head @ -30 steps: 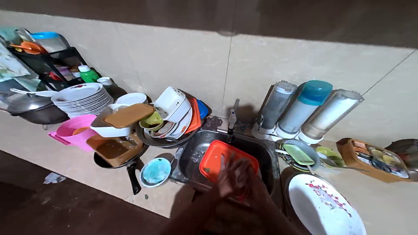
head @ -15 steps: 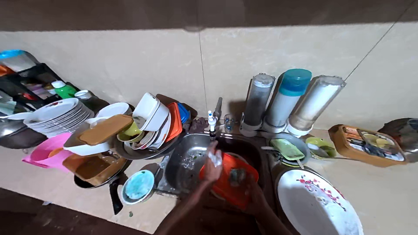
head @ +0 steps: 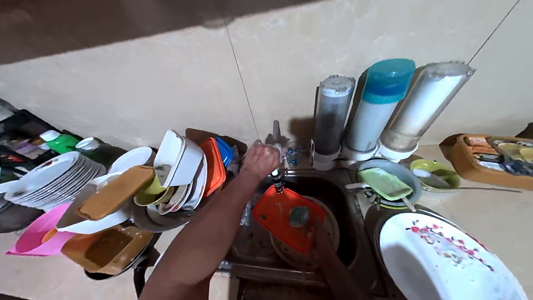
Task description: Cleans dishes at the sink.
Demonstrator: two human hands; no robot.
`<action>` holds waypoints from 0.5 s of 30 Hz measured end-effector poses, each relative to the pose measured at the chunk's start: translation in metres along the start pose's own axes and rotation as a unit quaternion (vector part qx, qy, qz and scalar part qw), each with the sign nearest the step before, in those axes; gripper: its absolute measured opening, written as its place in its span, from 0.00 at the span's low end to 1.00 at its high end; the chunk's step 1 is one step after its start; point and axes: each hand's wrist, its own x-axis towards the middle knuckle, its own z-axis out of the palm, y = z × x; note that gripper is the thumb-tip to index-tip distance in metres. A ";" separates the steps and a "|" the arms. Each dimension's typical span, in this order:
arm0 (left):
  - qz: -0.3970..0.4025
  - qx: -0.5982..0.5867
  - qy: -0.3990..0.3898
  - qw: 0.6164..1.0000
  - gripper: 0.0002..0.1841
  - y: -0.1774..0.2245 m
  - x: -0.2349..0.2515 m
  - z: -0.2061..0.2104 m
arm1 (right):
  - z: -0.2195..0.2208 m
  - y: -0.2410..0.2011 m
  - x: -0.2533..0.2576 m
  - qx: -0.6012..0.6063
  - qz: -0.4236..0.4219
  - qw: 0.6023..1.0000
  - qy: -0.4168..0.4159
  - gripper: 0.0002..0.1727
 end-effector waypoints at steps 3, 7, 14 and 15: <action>-0.199 -0.022 -0.178 0.963 0.23 0.027 0.009 -0.029 | 0.004 -0.001 0.004 0.009 0.000 1.000 0.000 0.29; -0.281 -0.307 -0.025 0.909 0.27 0.012 -0.012 -0.014 | 0.004 -0.002 0.012 -0.004 -0.022 1.000 0.001 0.28; -0.269 -0.387 -0.076 0.879 0.28 0.087 -0.112 0.124 | 0.007 0.012 0.019 -0.012 -0.033 0.994 -0.105 0.30; -0.185 -0.364 -0.084 0.909 0.30 0.104 -0.120 0.136 | 0.009 0.013 0.020 -0.014 -0.029 0.993 -0.118 0.31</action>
